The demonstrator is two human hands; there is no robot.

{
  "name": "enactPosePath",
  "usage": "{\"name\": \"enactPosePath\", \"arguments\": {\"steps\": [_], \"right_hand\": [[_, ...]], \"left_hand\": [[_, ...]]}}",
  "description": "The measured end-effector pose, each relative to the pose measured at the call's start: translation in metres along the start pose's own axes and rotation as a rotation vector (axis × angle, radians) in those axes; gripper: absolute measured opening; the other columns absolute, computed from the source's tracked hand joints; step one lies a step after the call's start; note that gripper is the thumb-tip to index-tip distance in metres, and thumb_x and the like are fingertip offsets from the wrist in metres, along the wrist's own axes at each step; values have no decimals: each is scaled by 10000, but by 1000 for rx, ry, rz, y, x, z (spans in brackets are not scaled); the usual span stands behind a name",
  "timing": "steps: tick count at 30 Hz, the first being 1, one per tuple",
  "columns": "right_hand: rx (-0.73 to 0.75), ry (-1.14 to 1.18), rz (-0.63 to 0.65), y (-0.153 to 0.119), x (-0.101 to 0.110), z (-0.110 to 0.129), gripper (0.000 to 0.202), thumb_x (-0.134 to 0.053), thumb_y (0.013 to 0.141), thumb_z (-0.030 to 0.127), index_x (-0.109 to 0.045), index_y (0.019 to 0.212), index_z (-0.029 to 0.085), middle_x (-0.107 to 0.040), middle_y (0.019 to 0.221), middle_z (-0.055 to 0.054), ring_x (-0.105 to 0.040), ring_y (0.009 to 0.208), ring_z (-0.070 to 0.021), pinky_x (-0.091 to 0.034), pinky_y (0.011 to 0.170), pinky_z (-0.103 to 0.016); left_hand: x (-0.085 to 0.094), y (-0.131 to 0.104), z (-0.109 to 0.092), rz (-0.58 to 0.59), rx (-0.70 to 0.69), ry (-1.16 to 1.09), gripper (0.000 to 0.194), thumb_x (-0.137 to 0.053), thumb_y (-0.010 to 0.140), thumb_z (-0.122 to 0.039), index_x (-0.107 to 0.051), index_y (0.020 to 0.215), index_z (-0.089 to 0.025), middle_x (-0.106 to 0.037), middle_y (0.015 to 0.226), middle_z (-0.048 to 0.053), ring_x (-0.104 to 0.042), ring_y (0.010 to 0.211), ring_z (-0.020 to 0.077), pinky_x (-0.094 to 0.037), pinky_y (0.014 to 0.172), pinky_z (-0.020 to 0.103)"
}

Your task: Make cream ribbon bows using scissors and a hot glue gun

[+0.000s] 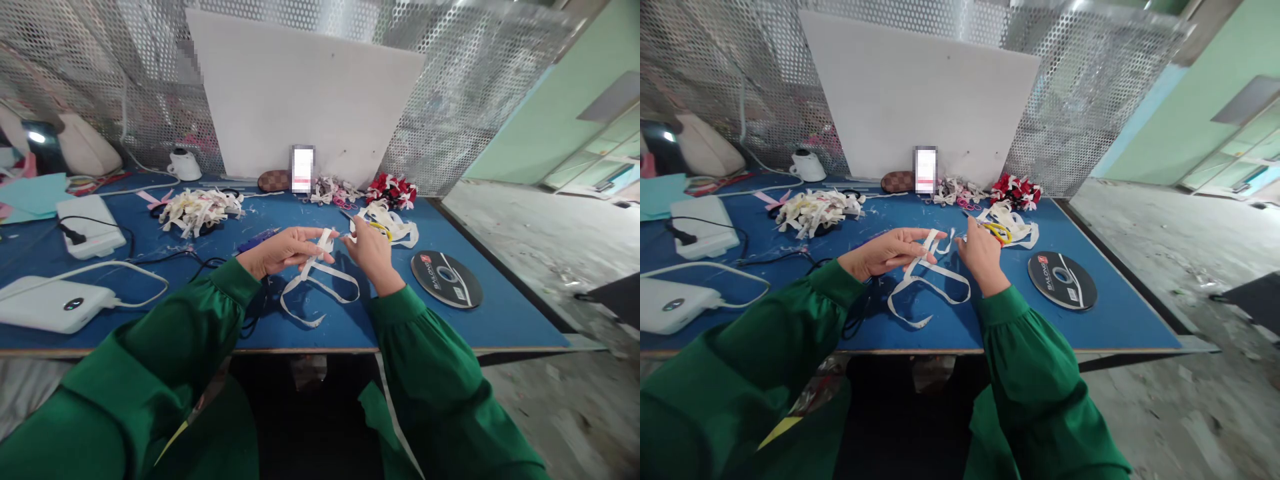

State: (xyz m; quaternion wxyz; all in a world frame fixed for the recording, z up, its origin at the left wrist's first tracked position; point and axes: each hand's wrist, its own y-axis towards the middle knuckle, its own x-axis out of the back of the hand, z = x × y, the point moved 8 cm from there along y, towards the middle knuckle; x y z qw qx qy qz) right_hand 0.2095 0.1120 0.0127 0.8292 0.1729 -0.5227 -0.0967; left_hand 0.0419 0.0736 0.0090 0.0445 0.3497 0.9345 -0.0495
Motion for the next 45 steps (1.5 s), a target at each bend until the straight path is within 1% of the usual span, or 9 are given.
{"name": "enactPosePath", "arguments": {"steps": [3, 7, 11, 15, 23, 28, 35, 42, 45], "right_hand": [[116, 128, -81, -1, 12, 13, 417, -687, 820, 274, -677, 1231, 203, -685, 1150, -153, -675, 894, -277, -508, 809, -406], [349, 608, -1, -5, 10, 41, 303, -672, 780, 207, -737, 1075, 223, -691, 1175, -91, -642, 1098, -245, -486, 969, -386], [290, 823, 65, -7, -4, 43, 154, -609, 801, 221, -741, 880, 223, -739, 981, -44, -665, 975, -220, -493, 912, -371], [205, 860, 33, -7, -7, 35, 152, -572, 820, 234, -719, 810, 197, -700, 754, -11, -616, 740, -178, -470, 729, -311], [190, 835, 37, -10, -8, 39, 185, -566, 846, 266, -697, 744, 185, -641, 632, 6, -573, 621, -151, -434, 622, -271], [171, 887, 66, -14, -17, 40, 229, -601, 881, 367, -734, 848, 184, -660, 679, -2, -577, 560, -136, -450, 582, -263], [202, 819, 116, -21, -22, 48, 284, -561, 926, 408, -744, 977, 196, -676, 719, -9, -569, 541, -127, -451, 558, -259], [223, 922, 189, -25, -19, 59, 279, -574, 916, 426, -733, 966, 203, -668, 701, -1, -554, 533, -120, -437, 527, -253], [202, 980, 202, -25, -18, 61, 275, -604, 898, 443, -733, 932, 202, -665, 689, 1, -551, 537, -119, -448, 548, -263]], "left_hand": [[2, 0, 0, -28, -5, 4, 599, -714, 793, -241, -612, 1379, -168, -773, 791, 120, -452, 373, 55, -407, 465, 226], [1, 1, 4, -10, 23, -50, 586, -726, 789, -239, -620, 1363, -187, -780, 974, 158, -296, 312, -10, -413, 448, 212], [0, 1, 5, 6, 20, -85, 580, -727, 796, -223, -616, 1364, -183, -781, 974, 166, -292, 309, -17, -422, 448, 195], [-3, 0, 5, 36, 22, -97, 553, -707, 827, -201, -611, 1371, -192, -784, 940, 144, -288, 308, -25, -425, 457, 181], [5, 2, -3, -65, -53, -132, 641, -703, 830, -189, -528, 1446, -185, -782, 983, 118, -291, 312, -20, -416, 435, 182], [22, 2, -13, -237, -208, -161, 660, -710, 834, -201, -507, 1463, -207, -785, 946, 72, -284, 311, -25, -419, 444, 177], [38, 2, -16, -382, -309, -63, 691, -711, 835, -256, -476, 1483, -200, -781, 1028, 103, -291, 312, -20, -403, 423, 187], [36, -1, -20, -438, -324, 108, 700, -658, 857, -249, -424, 1514, -187, -783, 1011, 93, -334, 305, -4, -441, 433, 201], [36, -2, -22, -477, -326, 238, 689, -636, 869, -255, -420, 1517, -169, -777, 868, 50, -353, 306, 12, -415, 407, 197]]}}
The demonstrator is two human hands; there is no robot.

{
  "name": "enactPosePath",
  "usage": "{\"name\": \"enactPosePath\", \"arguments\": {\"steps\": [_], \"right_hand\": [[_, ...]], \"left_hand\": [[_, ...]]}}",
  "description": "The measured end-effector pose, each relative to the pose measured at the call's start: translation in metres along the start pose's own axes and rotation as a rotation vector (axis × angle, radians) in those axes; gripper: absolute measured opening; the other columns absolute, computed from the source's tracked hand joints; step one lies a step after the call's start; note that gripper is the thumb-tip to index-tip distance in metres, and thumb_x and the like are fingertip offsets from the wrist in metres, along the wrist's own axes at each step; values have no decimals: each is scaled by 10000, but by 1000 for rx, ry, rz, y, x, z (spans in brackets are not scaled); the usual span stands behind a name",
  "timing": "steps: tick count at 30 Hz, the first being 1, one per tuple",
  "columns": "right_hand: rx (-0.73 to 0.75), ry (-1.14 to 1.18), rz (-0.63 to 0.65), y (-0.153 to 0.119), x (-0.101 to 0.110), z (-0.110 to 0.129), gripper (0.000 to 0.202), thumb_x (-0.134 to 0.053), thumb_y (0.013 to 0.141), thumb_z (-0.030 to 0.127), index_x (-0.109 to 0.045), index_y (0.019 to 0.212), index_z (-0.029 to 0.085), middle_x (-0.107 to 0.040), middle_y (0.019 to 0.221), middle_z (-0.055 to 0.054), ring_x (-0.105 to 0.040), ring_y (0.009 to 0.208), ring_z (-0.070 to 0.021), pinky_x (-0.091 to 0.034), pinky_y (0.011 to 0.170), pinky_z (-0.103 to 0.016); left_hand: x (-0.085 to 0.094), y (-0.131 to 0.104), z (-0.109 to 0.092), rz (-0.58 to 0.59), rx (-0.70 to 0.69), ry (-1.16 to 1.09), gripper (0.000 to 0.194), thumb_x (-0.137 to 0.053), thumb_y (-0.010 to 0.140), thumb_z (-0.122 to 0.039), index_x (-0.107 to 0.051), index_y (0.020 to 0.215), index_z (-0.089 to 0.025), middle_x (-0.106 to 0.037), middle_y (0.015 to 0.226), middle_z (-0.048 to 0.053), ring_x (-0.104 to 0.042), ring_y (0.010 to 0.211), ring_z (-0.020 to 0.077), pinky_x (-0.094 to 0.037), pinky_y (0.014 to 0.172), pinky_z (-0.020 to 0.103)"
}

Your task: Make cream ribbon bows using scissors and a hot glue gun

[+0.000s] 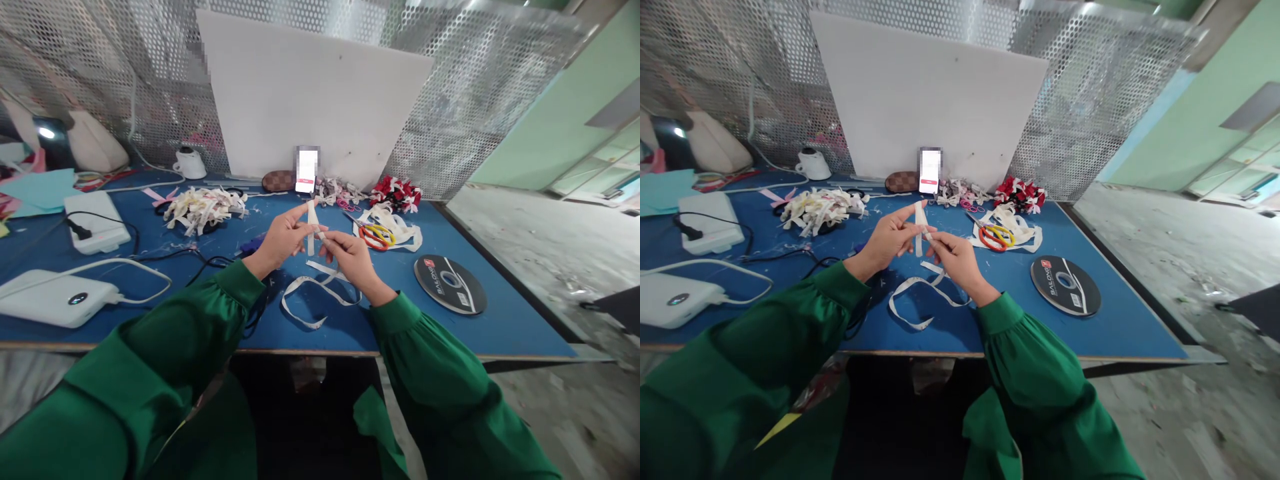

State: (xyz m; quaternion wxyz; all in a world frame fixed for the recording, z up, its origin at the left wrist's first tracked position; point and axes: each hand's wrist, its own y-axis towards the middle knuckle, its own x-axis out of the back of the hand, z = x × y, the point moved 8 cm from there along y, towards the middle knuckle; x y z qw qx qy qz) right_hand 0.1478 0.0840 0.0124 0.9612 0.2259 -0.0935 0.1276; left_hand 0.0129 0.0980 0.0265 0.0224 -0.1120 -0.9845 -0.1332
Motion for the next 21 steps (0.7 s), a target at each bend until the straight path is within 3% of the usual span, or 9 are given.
{"name": "enactPosePath", "arguments": {"steps": [4, 8, 14, 21], "right_hand": [[-46, 79, 6, 1, 1, 2, 270, -634, 874, 438, -732, 899, 188, -661, 660, 5, -539, 522, -112, -444, 551, -268], [-97, 149, -19, 2, 7, -1, 249, -650, 852, 415, -715, 874, 175, -663, 669, 6, -535, 512, -102, -421, 537, -264], [-138, 176, -23, 4, 10, -7, 225, -656, 822, 393, -693, 807, 171, -648, 645, 13, -524, 483, -92, -398, 515, -258], [-100, 105, 19, 5, 7, -6, 232, -625, 851, 389, -683, 799, 171, -645, 644, 14, -524, 472, -89, -400, 497, -254]], "left_hand": [[-1, 1, 3, 24, -23, 162, 665, -636, 869, -253, -453, 1499, -146, -631, 556, -53, -391, 315, 52, -363, 376, 185], [-6, 0, 6, 93, 11, 235, 637, -619, 886, -255, -466, 1490, -124, -508, 445, -80, -412, 325, 75, -363, 378, 183], [-14, -3, 5, 162, 15, 293, 606, -574, 895, -227, -476, 1486, -134, -482, 434, -84, -431, 335, 85, -378, 379, 182], [-11, -2, 12, 136, 27, 322, 640, -687, 850, -333, -535, 1430, -110, -559, 514, -63, -422, 370, 66, -372, 393, 176]]}}
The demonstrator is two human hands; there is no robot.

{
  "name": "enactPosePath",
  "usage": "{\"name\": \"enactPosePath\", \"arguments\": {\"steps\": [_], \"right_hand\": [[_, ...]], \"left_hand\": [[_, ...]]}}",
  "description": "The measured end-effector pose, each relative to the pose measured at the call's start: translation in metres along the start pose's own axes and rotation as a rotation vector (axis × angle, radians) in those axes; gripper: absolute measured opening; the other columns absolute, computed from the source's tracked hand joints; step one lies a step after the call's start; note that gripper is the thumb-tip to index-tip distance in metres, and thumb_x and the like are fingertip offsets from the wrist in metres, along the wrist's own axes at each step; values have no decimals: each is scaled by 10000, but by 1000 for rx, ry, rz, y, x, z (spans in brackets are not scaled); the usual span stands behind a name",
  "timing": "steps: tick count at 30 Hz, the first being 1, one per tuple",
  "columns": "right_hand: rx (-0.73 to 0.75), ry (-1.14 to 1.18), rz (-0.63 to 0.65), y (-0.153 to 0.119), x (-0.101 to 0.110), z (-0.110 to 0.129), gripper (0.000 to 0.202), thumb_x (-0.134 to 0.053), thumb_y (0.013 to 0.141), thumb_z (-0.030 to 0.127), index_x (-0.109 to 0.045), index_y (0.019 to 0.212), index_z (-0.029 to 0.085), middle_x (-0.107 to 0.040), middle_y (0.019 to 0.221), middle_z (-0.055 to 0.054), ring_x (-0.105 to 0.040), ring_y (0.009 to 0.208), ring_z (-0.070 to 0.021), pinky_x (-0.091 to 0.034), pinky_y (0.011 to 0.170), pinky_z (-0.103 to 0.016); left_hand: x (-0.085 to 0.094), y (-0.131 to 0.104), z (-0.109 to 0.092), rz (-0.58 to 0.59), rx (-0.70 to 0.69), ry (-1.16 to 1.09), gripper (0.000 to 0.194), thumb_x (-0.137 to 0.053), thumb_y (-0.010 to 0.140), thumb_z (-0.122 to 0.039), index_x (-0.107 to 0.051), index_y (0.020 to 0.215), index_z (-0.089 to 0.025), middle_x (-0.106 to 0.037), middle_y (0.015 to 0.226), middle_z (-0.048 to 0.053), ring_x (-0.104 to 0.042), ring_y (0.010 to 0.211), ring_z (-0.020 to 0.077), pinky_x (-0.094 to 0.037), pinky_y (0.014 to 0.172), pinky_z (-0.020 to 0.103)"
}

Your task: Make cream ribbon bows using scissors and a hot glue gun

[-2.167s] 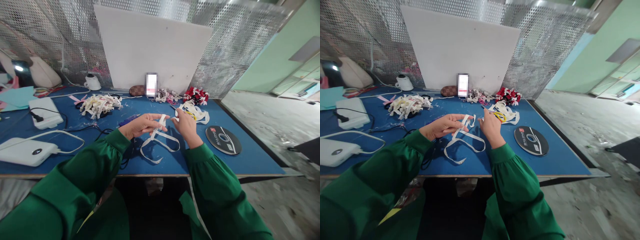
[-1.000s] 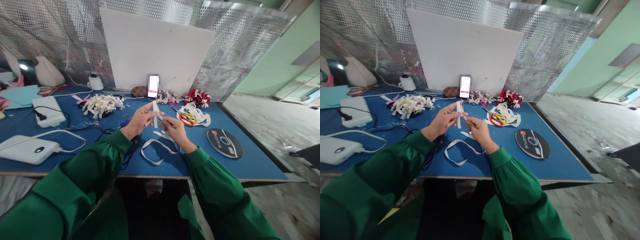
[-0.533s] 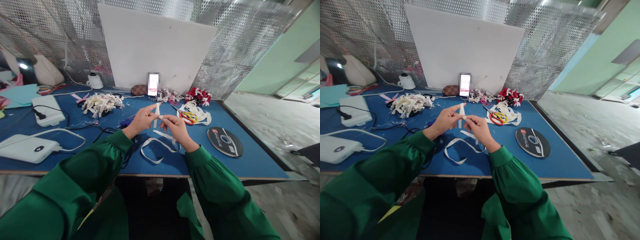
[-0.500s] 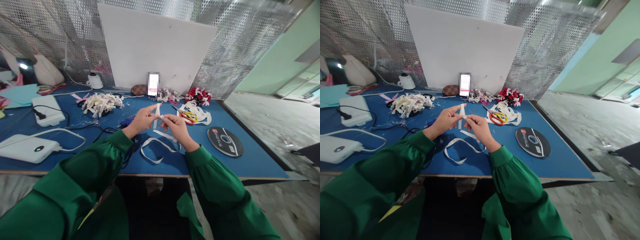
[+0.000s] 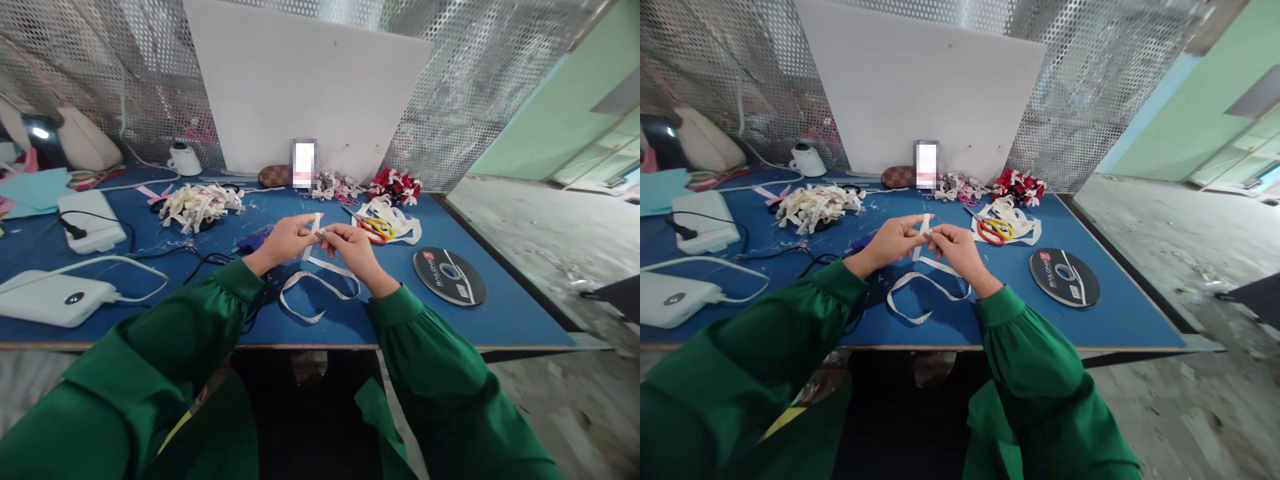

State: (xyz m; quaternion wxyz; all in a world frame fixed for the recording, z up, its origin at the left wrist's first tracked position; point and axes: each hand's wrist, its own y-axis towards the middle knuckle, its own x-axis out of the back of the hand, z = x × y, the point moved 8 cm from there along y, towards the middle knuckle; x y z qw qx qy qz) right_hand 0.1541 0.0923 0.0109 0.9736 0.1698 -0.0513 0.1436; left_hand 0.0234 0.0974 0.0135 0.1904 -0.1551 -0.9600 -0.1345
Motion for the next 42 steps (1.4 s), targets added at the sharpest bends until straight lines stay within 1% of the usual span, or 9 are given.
{"name": "enactPosePath", "arguments": {"steps": [11, 20, 23, 27, 31, 34, 38, 40, 42], "right_hand": [[25, -34, 22, -2, -1, 8, 261, -638, 845, 414, -691, 753, 175, -655, 632, 6, -509, 466, -89, -415, 495, -253], [25, 51, -82, -3, 9, 12, 239, -661, 830, 403, -696, 794, 169, -611, 588, 24, -496, 451, -94, -392, 486, -255], [98, -147, -47, -4, 6, 14, 247, -595, 880, 382, -728, 849, 176, -604, 587, 19, -493, 480, -110, -378, 505, -264], [217, -511, 56, -10, -5, 20, 315, -478, 964, 376, -738, 921, 204, -697, 743, -28, -583, 635, -155, -380, 603, -277], [228, -881, 145, -15, -16, 19, 417, -367, 1014, 448, -708, 940, 219, -657, 666, -37, -539, 572, -170, -264, 556, -286], [235, -1085, 143, -17, -20, 16, 432, -383, 1005, 481, -703, 953, 196, -649, 633, -63, -525, 548, -185, -204, 549, -306], [339, -997, 44, -20, -14, 28, 395, -439, 987, 474, -728, 952, 207, -706, 726, -77, -578, 625, -194, -290, 587, -306], [377, -811, -115, -21, 2, 39, 346, -462, 982, 436, -731, 997, 219, -727, 811, -68, -592, 668, -183, -362, 633, -301], [331, -612, -306, -18, 25, 41, 305, -482, 969, 399, -721, 1012, 215, -704, 797, -48, -563, 643, -163, -402, 644, -298]], "left_hand": [[-3, 0, 3, 40, -5, -4, 645, -673, 869, -405, -538, 1426, -109, -550, 454, -69, -429, 323, 84, -363, 386, 193], [-10, -2, 3, 70, 37, -24, 528, -689, 791, -196, -659, 1315, -139, -728, 628, 14, -464, 323, 86, -344, 344, 202], [-15, -4, 0, 96, 18, -23, 533, -681, 772, -154, -669, 1305, -150, -718, 611, -1, -492, 346, 95, -366, 358, 200], [-16, -5, -4, 101, -20, -62, 534, -686, 791, -186, -650, 1318, -109, -637, 511, -29, -468, 347, 86, -359, 373, 195], [-19, -5, -2, 110, -20, -37, 492, -652, 803, -187, -660, 1282, -73, -545, 445, -61, -451, 338, 84, -342, 368, 189], [-23, -6, -1, 128, -30, 15, 473, -610, 783, -122, -685, 1250, -103, -548, 441, -73, -442, 326, 77, -349, 375, 184], [-21, -5, 1, 94, 8, -88, 477, -669, 783, -157, -689, 1259, -127, -567, 432, -63, -437, 315, 76, -345, 364, 186], [-18, -5, 3, 78, 62, -170, 532, -719, 781, -208, -662, 1303, -124, -671, 536, -10, -440, 319, 71, -346, 350, 192], [-18, -5, 4, 87, 109, -237, 604, -738, 783, -223, -611, 1367, -130, -764, 724, 61, -423, 320, 50, -359, 348, 196]]}}
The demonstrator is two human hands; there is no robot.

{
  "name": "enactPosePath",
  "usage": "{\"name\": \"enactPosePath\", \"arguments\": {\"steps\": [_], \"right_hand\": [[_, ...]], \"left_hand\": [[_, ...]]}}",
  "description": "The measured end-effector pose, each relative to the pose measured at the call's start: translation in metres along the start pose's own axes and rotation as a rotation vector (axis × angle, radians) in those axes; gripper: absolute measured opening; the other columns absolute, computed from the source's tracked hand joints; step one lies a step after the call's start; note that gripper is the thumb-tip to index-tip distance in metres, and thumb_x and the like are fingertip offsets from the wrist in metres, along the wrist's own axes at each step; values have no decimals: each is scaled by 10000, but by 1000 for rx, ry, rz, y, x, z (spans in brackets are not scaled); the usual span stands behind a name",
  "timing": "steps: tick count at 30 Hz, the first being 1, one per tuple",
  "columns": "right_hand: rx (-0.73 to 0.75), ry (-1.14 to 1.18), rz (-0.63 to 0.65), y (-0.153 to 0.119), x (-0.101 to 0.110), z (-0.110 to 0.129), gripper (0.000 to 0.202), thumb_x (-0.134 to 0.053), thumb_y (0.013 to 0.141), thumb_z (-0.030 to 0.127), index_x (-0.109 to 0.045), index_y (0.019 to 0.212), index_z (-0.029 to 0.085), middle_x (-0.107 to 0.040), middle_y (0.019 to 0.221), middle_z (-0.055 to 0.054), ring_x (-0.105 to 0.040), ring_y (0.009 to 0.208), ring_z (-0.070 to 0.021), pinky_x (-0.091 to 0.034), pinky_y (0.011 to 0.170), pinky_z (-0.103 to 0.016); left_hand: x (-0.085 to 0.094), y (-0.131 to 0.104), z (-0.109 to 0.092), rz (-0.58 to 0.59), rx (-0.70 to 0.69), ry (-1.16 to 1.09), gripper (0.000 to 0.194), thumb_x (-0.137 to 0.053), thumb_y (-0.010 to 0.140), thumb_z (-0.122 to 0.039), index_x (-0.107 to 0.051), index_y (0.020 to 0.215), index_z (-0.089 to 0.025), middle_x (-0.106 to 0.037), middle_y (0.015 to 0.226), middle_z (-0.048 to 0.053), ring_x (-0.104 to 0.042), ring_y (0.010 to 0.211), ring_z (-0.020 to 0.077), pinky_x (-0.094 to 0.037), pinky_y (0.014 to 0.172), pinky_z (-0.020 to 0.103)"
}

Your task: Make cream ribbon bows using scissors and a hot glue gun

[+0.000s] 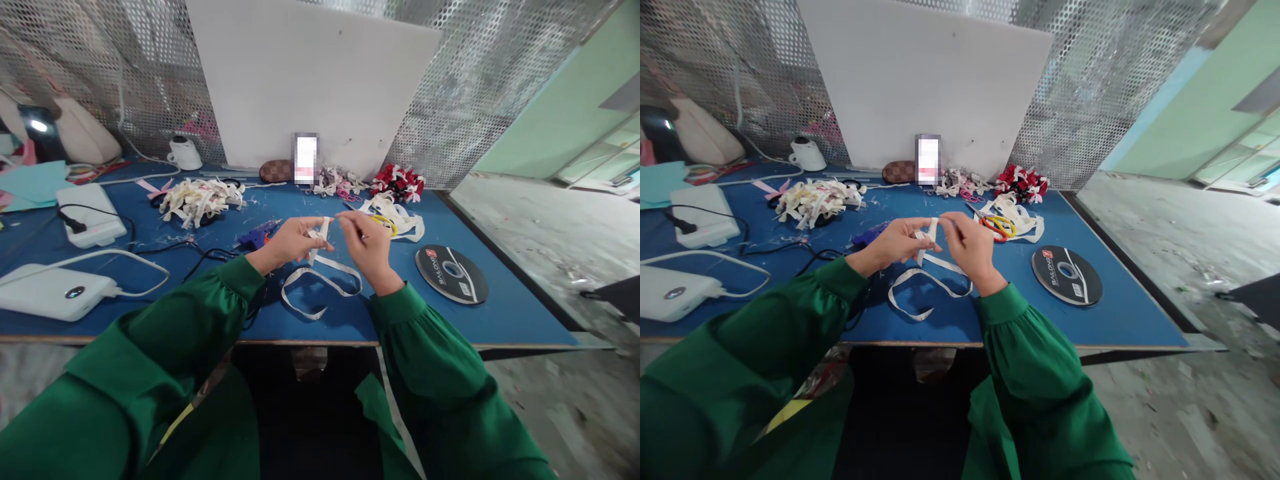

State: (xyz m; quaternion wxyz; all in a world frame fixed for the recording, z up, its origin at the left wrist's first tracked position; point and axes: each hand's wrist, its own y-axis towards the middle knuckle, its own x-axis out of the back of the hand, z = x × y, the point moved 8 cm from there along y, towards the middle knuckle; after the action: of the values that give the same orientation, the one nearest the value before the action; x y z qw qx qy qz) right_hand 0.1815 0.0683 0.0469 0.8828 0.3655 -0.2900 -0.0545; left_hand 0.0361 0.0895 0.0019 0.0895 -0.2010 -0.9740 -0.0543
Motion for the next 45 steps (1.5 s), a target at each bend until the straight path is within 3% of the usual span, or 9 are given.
{"name": "enactPosePath", "arguments": {"steps": [3, 8, 11, 21, 27, 31, 34, 40, 45], "right_hand": [[-276, 252, -47, 5, 0, -33, 202, -591, 866, 351, -708, 932, 200, -637, 701, -7, -514, 595, -142, -424, 596, -285], [-569, 873, 426, -9, -57, -42, 246, -749, 632, 257, -711, 868, 196, -720, 773, -7, -623, 692, -149, -503, 673, -289], [-609, 1030, 441, -17, -68, -36, 269, -798, 572, 240, -720, 826, 198, -748, 793, -24, -665, 736, -178, -536, 724, -324], [-493, 940, 234, -16, -68, -37, 240, -810, 676, 412, -736, 742, 193, -735, 751, -13, -669, 750, -179, -541, 748, -330], [-430, 851, 327, -13, -67, -34, 292, -801, 686, 452, -724, 765, 182, -724, 762, -21, -652, 755, -177, -522, 730, -317], [-344, 908, 366, -13, -67, -26, 323, -799, 692, 483, -731, 833, 200, -724, 787, -19, -654, 765, -180, -523, 746, -328], [-289, 821, 341, -13, -67, -26, 323, -770, 715, 516, -726, 803, 208, -711, 755, -15, -641, 758, -190, -513, 735, -333], [-203, 576, 249, -7, -57, -32, 240, -676, 785, 426, -681, 712, 197, -650, 696, 10, -551, 684, -157, -439, 693, -303], [-258, 463, 253, 2, -42, -38, 176, -627, 828, 332, -681, 738, 190, -636, 667, 17, -528, 648, -135, -402, 646, -279]], "left_hand": [[-3, -2, -2, 51, 16, -91, 653, -734, 805, -216, -550, 1426, -139, -789, 861, 110, -364, 305, 12, -424, 394, 203], [-16, -8, -9, 201, -1, -275, 636, -741, 821, -232, -555, 1425, -166, -786, 902, 115, -337, 299, -23, -471, 464, 193], [-20, -11, -10, 242, 32, -359, 626, -736, 833, -246, -552, 1429, -193, -784, 912, 108, -327, 302, -32, -464, 465, 184], [-20, -8, 1, 255, 96, -522, 636, -747, 806, -207, -566, 1416, -220, -782, 903, 79, -333, 314, -29, -456, 470, 178], [-23, -9, 2, 255, 120, -567, 630, -743, 794, -165, -581, 1401, -206, -756, 803, 35, -314, 311, -32, -464, 486, 180], [-21, -9, -3, 232, 115, -615, 629, -766, 789, -173, -591, 1393, -204, -569, 526, -82, -291, 301, -16, -448, 481, 175], [-20, -10, -4, 223, 122, -663, 609, -780, 789, -197, -610, 1374, -204, -491, 485, -102, -285, 298, -14, -409, 456, 162], [-17, -8, -1, 216, 107, -623, 605, -766, 804, -187, -596, 1385, -176, -572, 490, -76, -304, 298, -10, -439, 482, 172], [-6, -2, -1, 122, 26, -436, 687, -744, 804, -167, -516, 1453, -178, -787, 871, 67, -339, 314, -15, -481, 489, 201]]}}
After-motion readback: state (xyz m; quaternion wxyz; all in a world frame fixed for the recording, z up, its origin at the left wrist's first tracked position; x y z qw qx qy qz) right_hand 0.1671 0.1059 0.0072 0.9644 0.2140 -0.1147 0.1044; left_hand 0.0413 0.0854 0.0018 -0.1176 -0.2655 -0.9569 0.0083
